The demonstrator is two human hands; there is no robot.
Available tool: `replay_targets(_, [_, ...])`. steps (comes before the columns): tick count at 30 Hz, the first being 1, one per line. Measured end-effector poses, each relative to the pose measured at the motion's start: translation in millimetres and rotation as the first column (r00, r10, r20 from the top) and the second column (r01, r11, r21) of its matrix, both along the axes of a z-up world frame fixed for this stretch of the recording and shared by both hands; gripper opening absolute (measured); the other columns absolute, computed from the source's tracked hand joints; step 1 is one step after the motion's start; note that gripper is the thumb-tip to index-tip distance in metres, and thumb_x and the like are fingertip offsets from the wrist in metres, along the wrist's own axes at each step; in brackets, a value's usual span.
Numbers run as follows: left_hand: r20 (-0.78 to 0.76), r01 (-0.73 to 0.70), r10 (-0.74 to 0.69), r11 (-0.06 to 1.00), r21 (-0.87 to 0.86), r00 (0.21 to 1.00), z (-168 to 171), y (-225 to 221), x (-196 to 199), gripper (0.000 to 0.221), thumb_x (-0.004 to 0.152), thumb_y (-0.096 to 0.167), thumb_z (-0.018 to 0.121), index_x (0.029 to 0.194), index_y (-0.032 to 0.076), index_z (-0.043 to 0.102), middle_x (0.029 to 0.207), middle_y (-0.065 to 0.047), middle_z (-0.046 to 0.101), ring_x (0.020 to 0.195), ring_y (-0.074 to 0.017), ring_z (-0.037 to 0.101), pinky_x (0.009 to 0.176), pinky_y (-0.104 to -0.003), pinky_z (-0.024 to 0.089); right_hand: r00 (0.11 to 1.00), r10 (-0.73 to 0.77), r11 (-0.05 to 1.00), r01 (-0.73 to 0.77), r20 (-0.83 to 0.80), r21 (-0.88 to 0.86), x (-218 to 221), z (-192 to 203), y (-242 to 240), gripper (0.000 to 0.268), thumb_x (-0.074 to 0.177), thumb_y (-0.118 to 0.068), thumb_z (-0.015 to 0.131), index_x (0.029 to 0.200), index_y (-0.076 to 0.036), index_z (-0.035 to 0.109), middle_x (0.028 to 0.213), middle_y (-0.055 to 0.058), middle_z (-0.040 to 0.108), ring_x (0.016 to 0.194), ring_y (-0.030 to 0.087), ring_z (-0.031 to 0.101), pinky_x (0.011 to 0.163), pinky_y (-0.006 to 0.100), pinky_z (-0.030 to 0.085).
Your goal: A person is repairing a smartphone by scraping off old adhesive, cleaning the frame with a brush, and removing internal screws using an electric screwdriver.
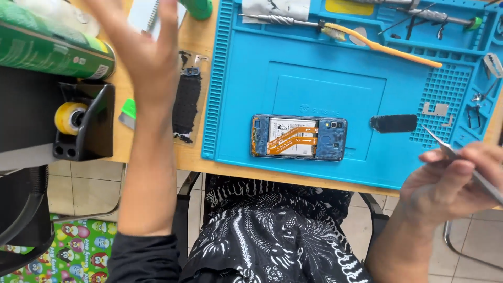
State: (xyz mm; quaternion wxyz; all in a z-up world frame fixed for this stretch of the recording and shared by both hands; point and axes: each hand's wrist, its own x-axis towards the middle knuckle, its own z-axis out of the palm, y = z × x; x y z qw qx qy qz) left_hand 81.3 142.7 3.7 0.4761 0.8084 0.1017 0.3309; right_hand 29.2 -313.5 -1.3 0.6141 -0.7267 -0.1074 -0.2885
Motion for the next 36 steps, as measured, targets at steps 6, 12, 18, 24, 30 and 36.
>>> replay_targets(6, [-0.527, 0.74, -0.526, 0.547, 0.392, 0.668, 37, -81, -69, 0.099, 0.089, 0.059, 0.084, 0.159, 0.01, 0.033, 0.161, -0.021, 0.04, 0.147, -0.0384, 0.044, 0.124, -0.053, 0.038, 0.924, -0.114, 0.96, 0.197, -0.364, 0.201, -30, -42, -12, 0.048, 0.112, -0.047, 0.052, 0.126, -0.002, 0.061, 0.091, 0.015, 0.06, 0.075, 0.03, 0.066, 0.067, 0.042, 0.064])
replay_targets(12, [-0.587, 0.715, -0.408, 0.389, 0.581, 0.699, 23, -99, -78, 0.108, 0.067, 0.059, 0.093, 0.149, 0.006, 0.048, 0.131, -0.01, 0.057, 0.111, -0.0291, 0.054, 0.092, -0.041, 0.051, 0.948, -0.023, 0.986, 0.075, -0.318, 0.151, -23, -40, -2, 0.031, 0.112, -0.028, 0.062, 0.127, -0.001, 0.055, 0.107, 0.024, 0.064, 0.092, 0.034, 0.07, 0.083, 0.042, 0.065])
replay_targets(18, [-0.52, 0.473, -0.097, 0.58, 0.663, 0.848, 4, -131, -92, 0.121, 0.076, 0.08, 0.09, 0.156, 0.005, 0.039, 0.115, -0.013, 0.054, 0.092, -0.0271, 0.051, 0.077, -0.039, 0.052, 0.974, 0.104, 0.995, -0.101, -0.203, 0.028, -11, -25, 28, 0.031, 0.107, -0.023, 0.067, 0.114, 0.004, 0.055, 0.093, 0.024, 0.061, 0.081, 0.034, 0.069, 0.074, 0.047, 0.065])
replay_targets(24, [-0.424, 0.487, -0.308, 0.766, 0.421, 0.852, 5, -161, -120, 0.09, 0.096, 0.068, 0.068, 0.151, 0.001, 0.044, 0.134, -0.017, 0.064, 0.105, -0.0274, 0.064, 0.083, -0.039, 0.051, 0.866, 0.391, 0.873, -0.457, -0.311, -0.173, 1, 6, 79, 0.011, 0.104, 0.006, 0.062, 0.115, 0.006, 0.062, 0.113, 0.032, 0.068, 0.097, 0.04, 0.076, 0.086, 0.041, 0.068])
replay_targets(30, [-0.401, 0.39, -0.198, 0.784, 0.483, 0.895, -4, -102, -113, 0.055, 0.104, 0.049, 0.064, 0.136, 0.004, 0.061, 0.122, -0.013, 0.07, 0.105, -0.0262, 0.065, 0.093, -0.04, 0.042, 0.792, 0.488, 0.687, -0.608, -0.368, -0.399, 14, 16, 115, 0.01, 0.096, 0.014, 0.07, 0.104, 0.009, 0.069, 0.107, 0.028, 0.073, 0.099, 0.036, 0.077, 0.092, 0.04, 0.063])
replay_targets(36, [-0.433, 0.424, -0.264, 0.844, 0.33, 0.862, -3, -95, -110, 0.048, 0.104, 0.041, 0.067, 0.135, 0.004, 0.062, 0.121, -0.011, 0.071, 0.106, -0.0266, 0.066, 0.094, -0.04, 0.041, 0.779, 0.521, 0.64, -0.627, -0.348, -0.444, 22, 12, 129, 0.007, 0.092, 0.016, 0.073, 0.095, 0.01, 0.07, 0.099, 0.028, 0.073, 0.089, 0.037, 0.077, 0.081, 0.039, 0.062])
